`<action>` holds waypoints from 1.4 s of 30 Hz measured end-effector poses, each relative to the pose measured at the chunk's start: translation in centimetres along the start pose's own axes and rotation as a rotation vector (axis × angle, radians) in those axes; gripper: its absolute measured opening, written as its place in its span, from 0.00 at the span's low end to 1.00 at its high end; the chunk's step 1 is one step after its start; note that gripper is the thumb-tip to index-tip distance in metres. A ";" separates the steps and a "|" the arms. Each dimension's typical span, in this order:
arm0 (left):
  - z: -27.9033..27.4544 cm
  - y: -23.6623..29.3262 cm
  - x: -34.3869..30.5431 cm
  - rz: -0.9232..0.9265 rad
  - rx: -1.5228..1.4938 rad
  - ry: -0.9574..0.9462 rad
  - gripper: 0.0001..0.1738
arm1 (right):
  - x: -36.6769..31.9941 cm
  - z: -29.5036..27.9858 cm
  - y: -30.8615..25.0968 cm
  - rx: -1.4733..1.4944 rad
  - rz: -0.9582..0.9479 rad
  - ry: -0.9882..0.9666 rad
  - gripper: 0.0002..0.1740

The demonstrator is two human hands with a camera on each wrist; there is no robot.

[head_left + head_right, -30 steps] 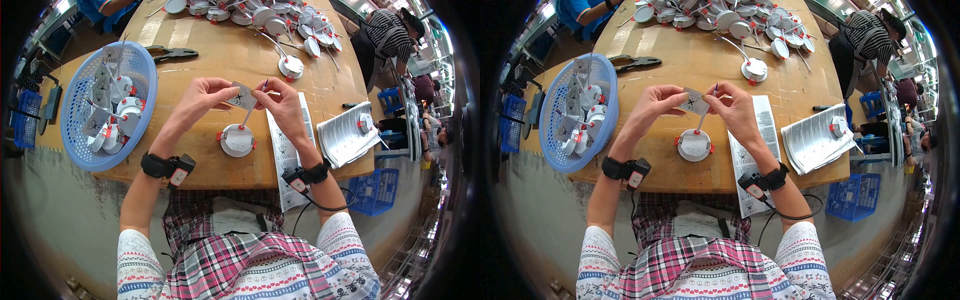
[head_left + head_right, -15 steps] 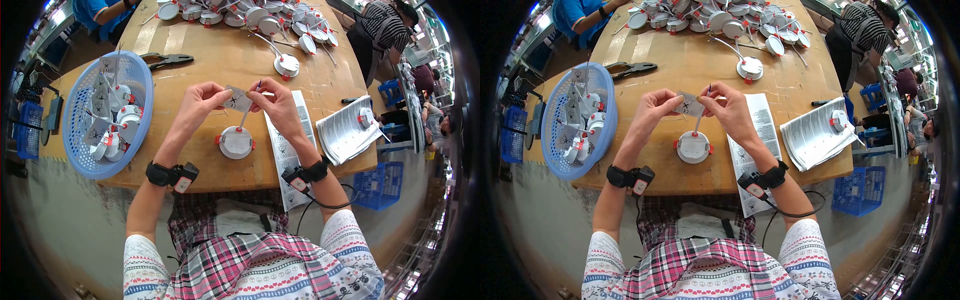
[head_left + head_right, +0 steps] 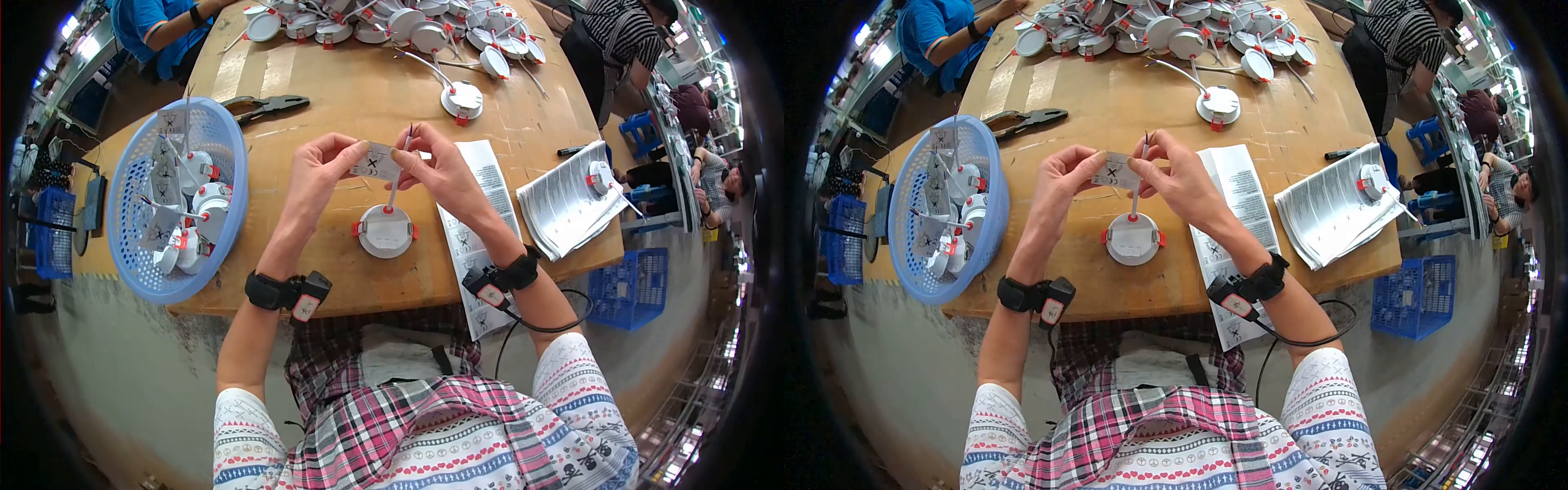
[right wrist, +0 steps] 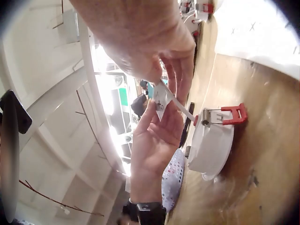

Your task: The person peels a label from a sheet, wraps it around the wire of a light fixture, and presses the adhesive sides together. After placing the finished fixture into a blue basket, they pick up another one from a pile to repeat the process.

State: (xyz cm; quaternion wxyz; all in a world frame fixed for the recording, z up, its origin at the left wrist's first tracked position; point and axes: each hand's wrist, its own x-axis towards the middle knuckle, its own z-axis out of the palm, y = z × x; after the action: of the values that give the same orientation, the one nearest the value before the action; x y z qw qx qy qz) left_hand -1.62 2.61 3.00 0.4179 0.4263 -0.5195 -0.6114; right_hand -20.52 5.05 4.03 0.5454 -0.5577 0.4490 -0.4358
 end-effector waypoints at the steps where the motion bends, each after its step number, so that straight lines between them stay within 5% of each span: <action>1: 0.0 -0.1 0.0 -0.007 -0.015 0.006 0.10 | 0.0 0.1 0.1 0.028 0.013 -0.013 0.09; 42: 0.1 -0.6 -1.2 -0.250 -0.471 -0.053 0.09 | -0.6 1.1 0.0 -0.060 -0.007 0.064 0.11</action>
State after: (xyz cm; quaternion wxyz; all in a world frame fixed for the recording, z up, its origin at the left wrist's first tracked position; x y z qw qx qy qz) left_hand -1.44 3.89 2.54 0.4129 0.3622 -0.3170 -0.7732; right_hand -19.60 5.84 3.98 0.5121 -0.5611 0.4773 -0.4418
